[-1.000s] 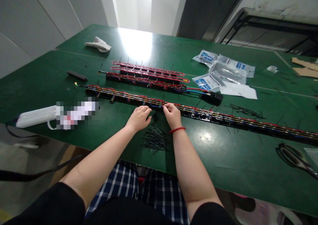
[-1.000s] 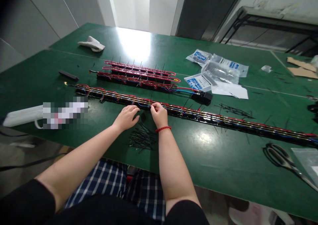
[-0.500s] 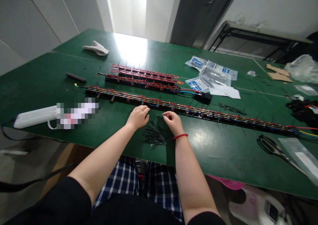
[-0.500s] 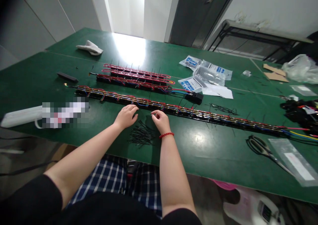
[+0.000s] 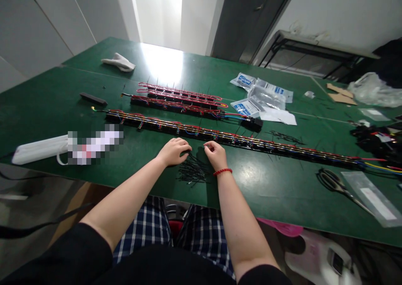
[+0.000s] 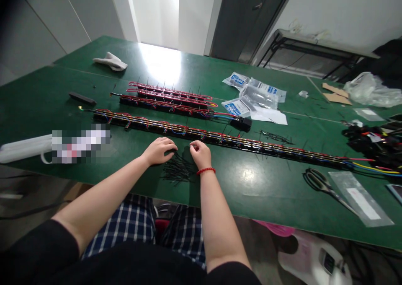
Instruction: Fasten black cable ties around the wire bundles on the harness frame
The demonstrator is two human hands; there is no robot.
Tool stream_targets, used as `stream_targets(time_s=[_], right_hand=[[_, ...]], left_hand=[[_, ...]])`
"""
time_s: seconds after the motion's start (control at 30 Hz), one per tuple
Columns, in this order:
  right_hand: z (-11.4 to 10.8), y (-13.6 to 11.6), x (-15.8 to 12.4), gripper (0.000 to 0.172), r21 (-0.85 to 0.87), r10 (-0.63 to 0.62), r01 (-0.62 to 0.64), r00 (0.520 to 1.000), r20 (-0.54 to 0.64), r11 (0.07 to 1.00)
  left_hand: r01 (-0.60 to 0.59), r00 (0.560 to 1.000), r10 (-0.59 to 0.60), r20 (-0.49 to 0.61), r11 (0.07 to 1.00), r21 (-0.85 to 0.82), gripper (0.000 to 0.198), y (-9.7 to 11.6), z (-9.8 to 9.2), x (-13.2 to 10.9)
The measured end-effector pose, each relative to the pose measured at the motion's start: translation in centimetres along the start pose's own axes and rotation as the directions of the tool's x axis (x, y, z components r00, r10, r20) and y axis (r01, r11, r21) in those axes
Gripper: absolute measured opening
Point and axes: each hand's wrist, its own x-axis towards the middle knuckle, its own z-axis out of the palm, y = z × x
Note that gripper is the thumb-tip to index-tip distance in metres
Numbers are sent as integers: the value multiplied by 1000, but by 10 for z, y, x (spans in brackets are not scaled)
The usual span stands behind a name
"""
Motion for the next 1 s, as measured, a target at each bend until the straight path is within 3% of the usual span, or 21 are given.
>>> stream_targets(time_s=[0.27, 1.0], right_hand=[[0, 1, 2, 24, -7, 35, -36, 999, -25, 999], [2, 3, 2, 20, 3, 20, -20, 998, -54, 1000]], left_hand=[[-23, 1000, 23, 12, 1000, 20, 23, -2, 3, 0], [-128, 986, 133, -97, 990, 55, 20, -8, 12, -2]])
